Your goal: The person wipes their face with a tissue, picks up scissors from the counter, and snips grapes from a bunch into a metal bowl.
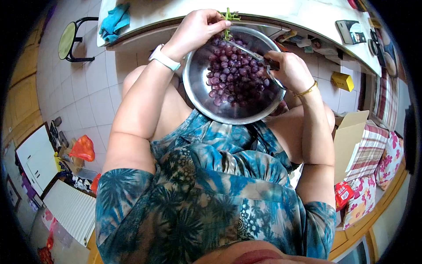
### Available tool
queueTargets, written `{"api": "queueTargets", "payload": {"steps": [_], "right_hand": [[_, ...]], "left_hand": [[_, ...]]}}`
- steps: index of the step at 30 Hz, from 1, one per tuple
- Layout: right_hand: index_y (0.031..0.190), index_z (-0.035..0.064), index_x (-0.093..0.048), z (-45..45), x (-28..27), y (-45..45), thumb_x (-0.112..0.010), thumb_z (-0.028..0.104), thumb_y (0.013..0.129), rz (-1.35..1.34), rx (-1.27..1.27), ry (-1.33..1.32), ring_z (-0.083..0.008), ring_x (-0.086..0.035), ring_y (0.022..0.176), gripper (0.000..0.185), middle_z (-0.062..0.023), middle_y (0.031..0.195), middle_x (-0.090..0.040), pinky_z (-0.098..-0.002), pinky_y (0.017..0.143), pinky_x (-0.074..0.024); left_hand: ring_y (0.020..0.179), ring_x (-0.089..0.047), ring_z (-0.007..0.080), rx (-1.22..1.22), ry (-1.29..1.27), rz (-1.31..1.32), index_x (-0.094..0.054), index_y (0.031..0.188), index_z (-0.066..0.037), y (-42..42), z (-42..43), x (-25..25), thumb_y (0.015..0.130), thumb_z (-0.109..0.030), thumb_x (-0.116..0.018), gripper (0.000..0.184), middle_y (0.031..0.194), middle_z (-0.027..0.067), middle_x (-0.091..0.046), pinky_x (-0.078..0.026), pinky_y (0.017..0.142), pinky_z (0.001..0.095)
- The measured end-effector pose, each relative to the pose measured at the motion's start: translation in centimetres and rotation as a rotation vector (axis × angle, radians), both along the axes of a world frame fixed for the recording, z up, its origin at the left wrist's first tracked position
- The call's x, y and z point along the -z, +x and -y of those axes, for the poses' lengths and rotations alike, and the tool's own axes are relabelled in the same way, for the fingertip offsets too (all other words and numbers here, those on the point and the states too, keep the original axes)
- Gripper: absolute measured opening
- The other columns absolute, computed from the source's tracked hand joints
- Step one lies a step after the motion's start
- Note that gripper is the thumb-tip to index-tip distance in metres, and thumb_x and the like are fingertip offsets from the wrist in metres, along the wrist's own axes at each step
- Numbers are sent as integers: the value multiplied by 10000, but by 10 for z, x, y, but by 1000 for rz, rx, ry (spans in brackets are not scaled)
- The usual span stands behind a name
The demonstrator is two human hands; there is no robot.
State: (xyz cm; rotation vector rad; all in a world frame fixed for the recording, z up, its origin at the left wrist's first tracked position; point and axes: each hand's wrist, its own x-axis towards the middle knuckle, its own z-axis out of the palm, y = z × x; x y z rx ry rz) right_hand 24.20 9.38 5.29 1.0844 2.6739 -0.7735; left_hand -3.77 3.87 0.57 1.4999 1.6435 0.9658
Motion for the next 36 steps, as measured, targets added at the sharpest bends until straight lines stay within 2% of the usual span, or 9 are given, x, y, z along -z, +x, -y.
{"api": "queueTargets", "payload": {"steps": [3,5,11,16,25,30,32,34,36], "right_hand": [[1138,65,-712,-1,2,-1,-849,344,763,14,29,-23,-342,-717,911,487,-189,959,-727,-415,809,-554],[1123,100,-730,-4,12,4,-838,454,742,-92,13,29,-367,-700,909,531,-174,925,-729,-448,798,-552],[1157,82,-722,-5,11,3,-842,480,731,-67,21,-19,-361,-704,947,595,-186,998,-728,-431,829,-553],[1159,72,-723,-7,7,0,-845,464,733,-3,1,-46,-346,-710,963,592,-190,1018,-728,-423,844,-556],[1151,52,-724,-15,6,6,-855,442,723,-22,21,-137,-337,-719,964,593,-193,1025,-731,-425,846,-559],[1130,48,-730,-19,2,9,-855,425,743,-41,73,-236,-318,-727,927,555,-181,984,-738,-407,830,-560],[1066,25,-728,-23,2,16,-855,407,762,-86,82,-244,-262,-707,813,505,-145,869,-719,-380,776,-551],[1035,23,-712,-30,-1,24,-858,380,773,-114,118,-282,-217,-663,781,466,-111,835,-692,-358,747,-536],[972,19,-680,-36,-6,33,-862,324,793,-164,180,-371,-129,-574,717,398,-43,766,-637,-314,689,-505]], "left_hand": [[674,-623,106,-7,1,-6,-732,945,11,4,-1,-6,921,-295,-742,308,741,69,-701,-506,646,280],[674,-632,119,11,-9,-44,-737,943,2,5,-1,-10,914,-301,-745,304,746,74,-702,-509,647,288],[686,-655,153,-13,52,-97,-747,952,-11,11,2,-14,896,-325,-754,319,761,89,-705,-523,671,300],[694,-675,168,4,3,-18,-751,955,-23,13,0,-8,894,-331,-749,314,762,100,-711,-532,685,306],[695,-682,173,16,60,-160,-751,950,-23,13,0,-13,884,-322,-759,307,774,102,-719,-535,682,306],[717,-693,157,-16,82,49,-740,941,0,11,0,-10,856,-293,-793,310,788,106,-727,-546,693,290],[710,-693,156,-34,68,58,-737,940,7,11,0,-11,857,-284,-791,307,787,108,-728,-547,689,287],[704,-694,155,-49,64,66,-733,939,13,11,-1,-13,859,-275,-789,304,785,111,-729,-547,684,285],[694,-653,92,-75,86,-4,-716,942,6,13,1,-14,896,-235,-777,253,772,52,-713,-516,642,249]]}}
